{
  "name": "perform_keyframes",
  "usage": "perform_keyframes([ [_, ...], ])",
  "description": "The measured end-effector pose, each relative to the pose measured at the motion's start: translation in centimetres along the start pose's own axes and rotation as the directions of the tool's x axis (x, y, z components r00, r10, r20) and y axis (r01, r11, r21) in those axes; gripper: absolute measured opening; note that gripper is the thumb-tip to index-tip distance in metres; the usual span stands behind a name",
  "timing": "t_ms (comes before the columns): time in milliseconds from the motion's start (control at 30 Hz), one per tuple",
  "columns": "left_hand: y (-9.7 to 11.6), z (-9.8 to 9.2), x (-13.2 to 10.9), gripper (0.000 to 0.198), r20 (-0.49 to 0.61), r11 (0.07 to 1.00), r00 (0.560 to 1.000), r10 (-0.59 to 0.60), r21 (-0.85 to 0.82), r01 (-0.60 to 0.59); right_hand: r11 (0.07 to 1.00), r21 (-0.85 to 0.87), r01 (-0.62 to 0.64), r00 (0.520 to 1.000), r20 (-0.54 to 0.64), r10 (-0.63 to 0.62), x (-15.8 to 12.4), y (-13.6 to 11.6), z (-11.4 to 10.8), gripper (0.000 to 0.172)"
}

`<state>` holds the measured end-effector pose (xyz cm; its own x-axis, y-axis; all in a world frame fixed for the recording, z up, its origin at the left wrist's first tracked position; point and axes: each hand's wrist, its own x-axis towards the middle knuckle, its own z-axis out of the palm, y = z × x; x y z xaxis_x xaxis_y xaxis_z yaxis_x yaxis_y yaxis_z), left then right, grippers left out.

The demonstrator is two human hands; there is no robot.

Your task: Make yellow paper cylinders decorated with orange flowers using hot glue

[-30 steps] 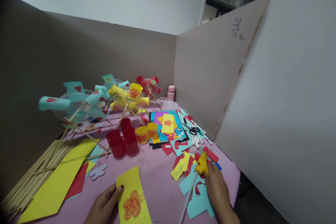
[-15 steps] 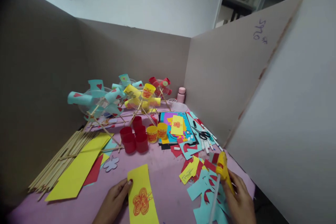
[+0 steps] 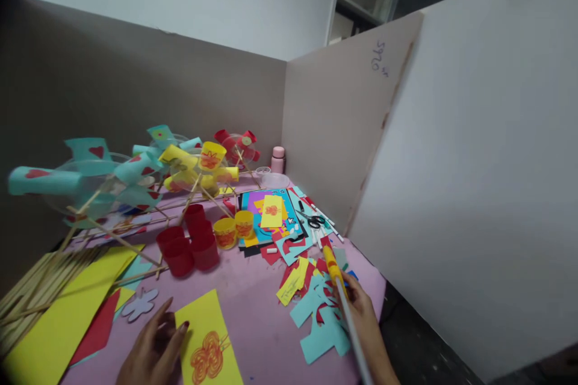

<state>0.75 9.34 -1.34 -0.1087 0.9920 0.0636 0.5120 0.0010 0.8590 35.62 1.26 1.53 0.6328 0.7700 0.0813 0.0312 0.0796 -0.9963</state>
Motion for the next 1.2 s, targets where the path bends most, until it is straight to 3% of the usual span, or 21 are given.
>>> perform_keyframes([
  [200,-0.5,0.1,0.4,0.078,0.049,0.997,0.997,-0.066,-0.046,0.068,0.954,0.272,-0.13,0.989,-0.025,0.143,-0.5,-0.6,-1.1,0.037],
  [300,-0.1,0.5,0.0,0.078,0.045,0.969,0.994,-0.097,-0.223,0.105,0.898,0.379,-0.223,0.972,0.018,0.234,-1.0,-0.6,-1.3,0.039],
  [400,0.7,1.1,-0.6,0.078,0.139,0.895,0.984,-0.11,-0.417,0.159,0.845,0.413,-0.338,0.935,0.047,0.351,-1.8,-0.7,-0.7,0.039],
  [500,1.3,1.8,-1.6,0.073,0.219,0.873,0.971,-0.099,-0.449,0.191,0.859,0.351,-0.373,0.927,0.171,0.333,-2.9,-1.4,0.7,0.038],
  [600,1.4,2.3,-2.7,0.067,0.242,0.888,0.968,-0.069,-0.428,0.171,0.9,0.252,-0.356,0.902,0.344,0.26,-4.3,-2.6,2.6,0.039],
  [667,1.3,2.5,-3.4,0.061,0.243,0.908,0.969,-0.042,-0.396,0.138,0.922,0.178,-0.343,0.882,0.4,0.251,-5.3,-3.3,3.8,0.04],
  [867,0.7,2.3,-4.4,0.046,0.244,0.972,0.968,0.05,-0.234,0.009,0.948,-0.043,-0.316,0.808,0.511,0.292,-7.8,-4.2,6.0,0.045],
  [1000,0.7,1.9,-4.7,0.043,0.183,0.981,0.974,0.131,-0.164,-0.101,0.936,-0.077,-0.344,0.761,0.561,0.326,-8.3,-3.5,6.7,0.047],
  [1200,4.2,1.1,-4.8,0.033,0.145,0.958,0.957,0.25,-0.182,-0.222,0.933,-0.117,-0.34,0.728,0.596,0.34,-8.6,-2.5,7.2,0.048],
])
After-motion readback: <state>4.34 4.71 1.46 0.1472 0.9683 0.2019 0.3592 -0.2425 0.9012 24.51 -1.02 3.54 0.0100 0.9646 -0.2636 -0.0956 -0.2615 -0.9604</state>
